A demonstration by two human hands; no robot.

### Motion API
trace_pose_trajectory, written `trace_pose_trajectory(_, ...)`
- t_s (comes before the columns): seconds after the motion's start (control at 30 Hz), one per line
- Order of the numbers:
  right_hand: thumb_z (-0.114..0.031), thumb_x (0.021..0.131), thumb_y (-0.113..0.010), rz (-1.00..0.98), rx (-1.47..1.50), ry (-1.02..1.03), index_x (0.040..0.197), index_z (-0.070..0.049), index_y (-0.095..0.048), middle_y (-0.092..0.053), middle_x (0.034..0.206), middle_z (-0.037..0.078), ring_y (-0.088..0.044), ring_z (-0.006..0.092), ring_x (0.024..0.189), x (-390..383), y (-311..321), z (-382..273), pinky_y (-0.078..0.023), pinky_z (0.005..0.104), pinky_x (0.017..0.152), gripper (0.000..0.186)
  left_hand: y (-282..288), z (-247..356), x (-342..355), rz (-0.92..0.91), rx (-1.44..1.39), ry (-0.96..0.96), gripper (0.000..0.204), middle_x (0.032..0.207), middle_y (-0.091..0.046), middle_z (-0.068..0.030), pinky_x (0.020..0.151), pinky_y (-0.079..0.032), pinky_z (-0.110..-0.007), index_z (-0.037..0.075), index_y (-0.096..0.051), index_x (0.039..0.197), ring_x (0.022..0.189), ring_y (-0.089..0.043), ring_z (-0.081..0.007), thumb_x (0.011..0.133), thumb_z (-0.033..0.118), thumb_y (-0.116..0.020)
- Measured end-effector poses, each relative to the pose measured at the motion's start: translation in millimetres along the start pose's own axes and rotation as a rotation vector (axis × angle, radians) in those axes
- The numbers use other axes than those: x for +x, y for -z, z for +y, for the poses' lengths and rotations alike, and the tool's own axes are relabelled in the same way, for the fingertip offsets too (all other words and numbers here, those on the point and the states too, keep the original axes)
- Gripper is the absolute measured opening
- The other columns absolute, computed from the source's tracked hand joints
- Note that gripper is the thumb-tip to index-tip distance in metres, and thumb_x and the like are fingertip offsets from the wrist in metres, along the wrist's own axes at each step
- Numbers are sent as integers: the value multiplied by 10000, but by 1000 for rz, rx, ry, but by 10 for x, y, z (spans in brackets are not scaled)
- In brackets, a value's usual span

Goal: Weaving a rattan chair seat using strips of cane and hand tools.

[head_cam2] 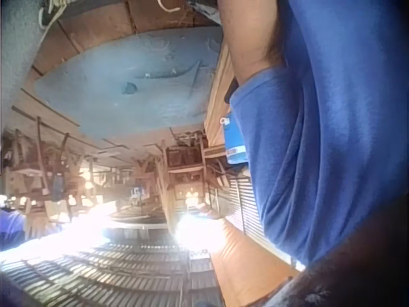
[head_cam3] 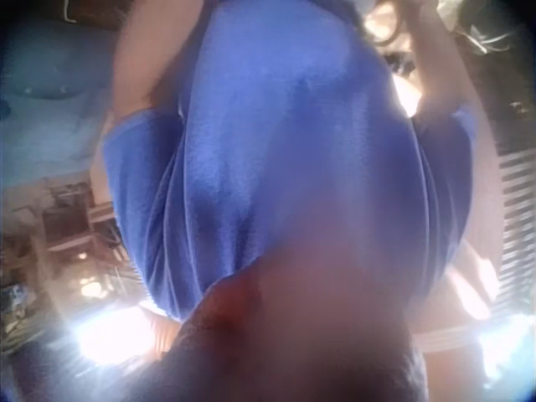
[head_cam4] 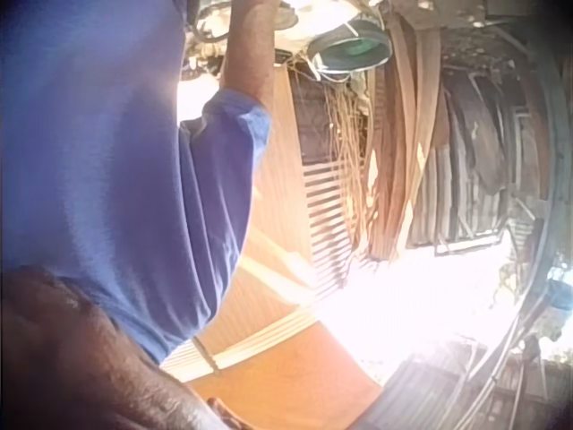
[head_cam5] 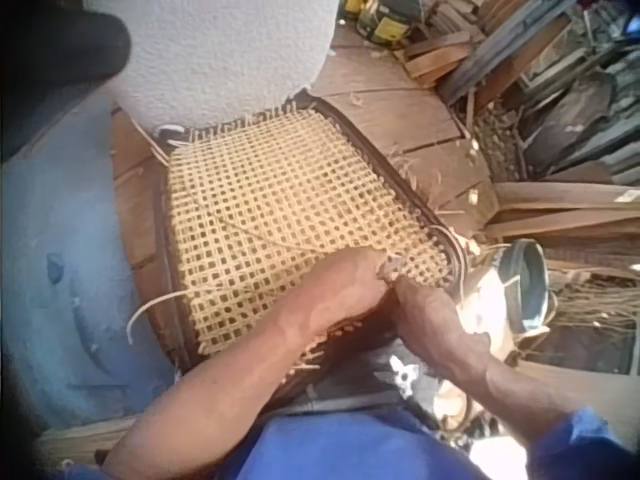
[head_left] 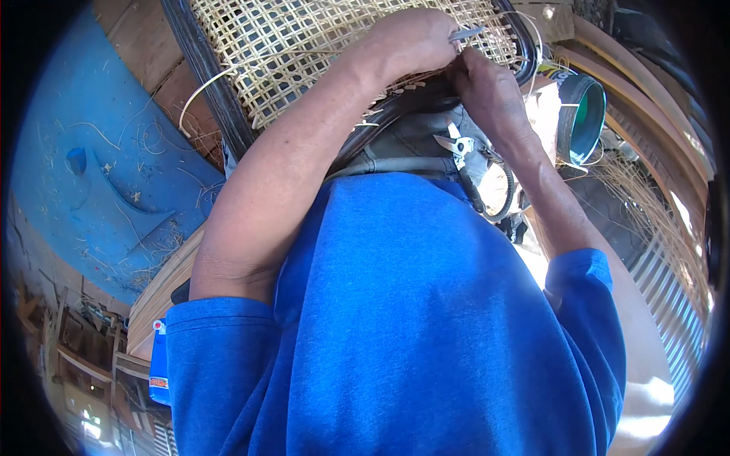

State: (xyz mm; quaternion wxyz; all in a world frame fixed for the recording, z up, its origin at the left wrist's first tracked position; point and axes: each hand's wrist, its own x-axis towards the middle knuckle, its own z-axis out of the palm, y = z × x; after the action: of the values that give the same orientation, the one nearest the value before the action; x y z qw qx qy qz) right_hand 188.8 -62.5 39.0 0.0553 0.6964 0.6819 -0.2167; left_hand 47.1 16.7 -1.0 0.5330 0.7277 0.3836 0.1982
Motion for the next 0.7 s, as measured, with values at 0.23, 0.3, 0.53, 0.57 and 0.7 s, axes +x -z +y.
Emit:
trace_pose_trajectory(0.23,-178,863,-586,98,92,52,991,26,-562,-647,815,195,-656,326,732,64,21,121,-500,387,621,242,-226,22,-145,-69,321,-35,223,872,-654,-207,738,-504,-455,-6,-631,917,854,-640,-360,725,51,-532)
trace_pose_trajectory(0.3,-175,862,-588,-269,531,-197,982,12,-575,-638,756,99,-648,180,630,56,215,102,-485,295,525,223,-193,23,-151,-121,363,46,231,931,-644,-216,770,-496,-457,-5,-625,937,900,-627,-367,734,57,-536)
trace_pose_trajectory(0.53,-168,883,-564,-261,899,-276,947,7,-587,-619,714,58,-582,85,483,-515,590,286,-424,191,403,188,-188,82,-177,-126,392,48,237,928,-636,-225,787,-481,-458,-16,-605,948,888,-619,-386,734,66,-542)
trace_pose_trajectory(0.57,-170,879,-575,-349,927,-319,940,3,-589,-618,695,57,-579,86,477,-602,624,345,-428,192,407,184,-188,37,-189,-120,404,48,280,920,-633,-215,778,-479,-437,-7,-589,991,880,-617,-368,740,118,-581)
trace_pose_trajectory(0.7,-269,868,-634,-178,1072,-339,897,-41,-609,-612,676,10,-546,49,497,-1072,529,755,-419,174,460,232,-79,100,-181,-200,450,98,362,964,-632,-192,779,-474,-399,5,-563,1070,902,-619,-327,754,169,-625)
